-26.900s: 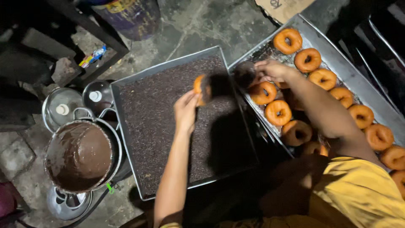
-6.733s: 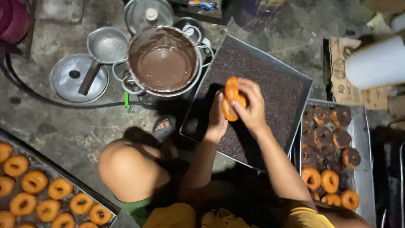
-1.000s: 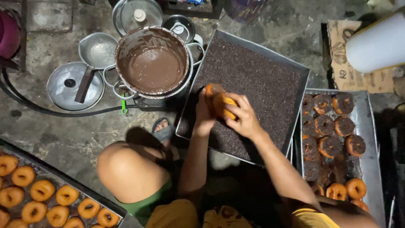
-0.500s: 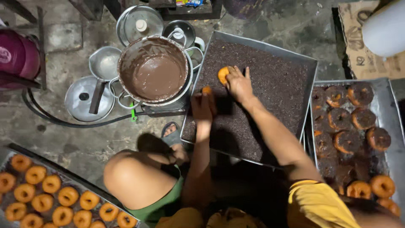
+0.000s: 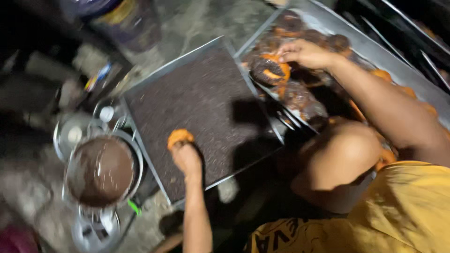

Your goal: The person dips donuts into chocolate glaze and then into a tray of chocolate sprinkles before placing them onto another tray.

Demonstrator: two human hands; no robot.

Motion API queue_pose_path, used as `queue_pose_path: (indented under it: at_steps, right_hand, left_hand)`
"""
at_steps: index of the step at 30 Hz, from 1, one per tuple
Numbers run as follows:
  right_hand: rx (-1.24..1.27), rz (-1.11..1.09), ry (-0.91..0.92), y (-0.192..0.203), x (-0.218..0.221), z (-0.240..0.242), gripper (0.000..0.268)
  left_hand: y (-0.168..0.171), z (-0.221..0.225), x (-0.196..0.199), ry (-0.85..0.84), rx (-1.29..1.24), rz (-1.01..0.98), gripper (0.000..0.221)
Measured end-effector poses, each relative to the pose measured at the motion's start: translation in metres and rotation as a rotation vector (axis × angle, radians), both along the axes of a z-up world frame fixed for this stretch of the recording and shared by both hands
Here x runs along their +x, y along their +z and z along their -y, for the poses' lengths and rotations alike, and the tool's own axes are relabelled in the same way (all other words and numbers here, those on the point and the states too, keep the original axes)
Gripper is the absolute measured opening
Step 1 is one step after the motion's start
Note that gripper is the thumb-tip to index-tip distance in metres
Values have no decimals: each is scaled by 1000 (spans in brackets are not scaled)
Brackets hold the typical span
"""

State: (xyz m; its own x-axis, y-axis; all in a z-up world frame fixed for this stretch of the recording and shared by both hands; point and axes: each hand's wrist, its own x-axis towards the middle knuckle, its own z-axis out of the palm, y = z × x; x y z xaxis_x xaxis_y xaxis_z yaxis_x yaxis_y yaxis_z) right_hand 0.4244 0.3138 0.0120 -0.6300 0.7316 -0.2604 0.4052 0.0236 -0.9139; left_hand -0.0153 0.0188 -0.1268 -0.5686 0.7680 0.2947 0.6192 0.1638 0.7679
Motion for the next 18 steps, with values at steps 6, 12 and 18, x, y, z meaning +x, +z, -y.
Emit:
queue_pose_path:
  at_steps: [6,12,18]
  right_hand:
    - [-318,-49,-894,-85,206,119,17]
    - [-412,-198,-1131,-179,225,137,12]
    - [-78,-49,-904,-137,175,128,21]
  left_hand:
    - [41,-29,-37,-113,-645,-573,29]
    - [78,-86,37,-193,-251,565,31]
    - [72,-159,205,-510,-288,1364,33]
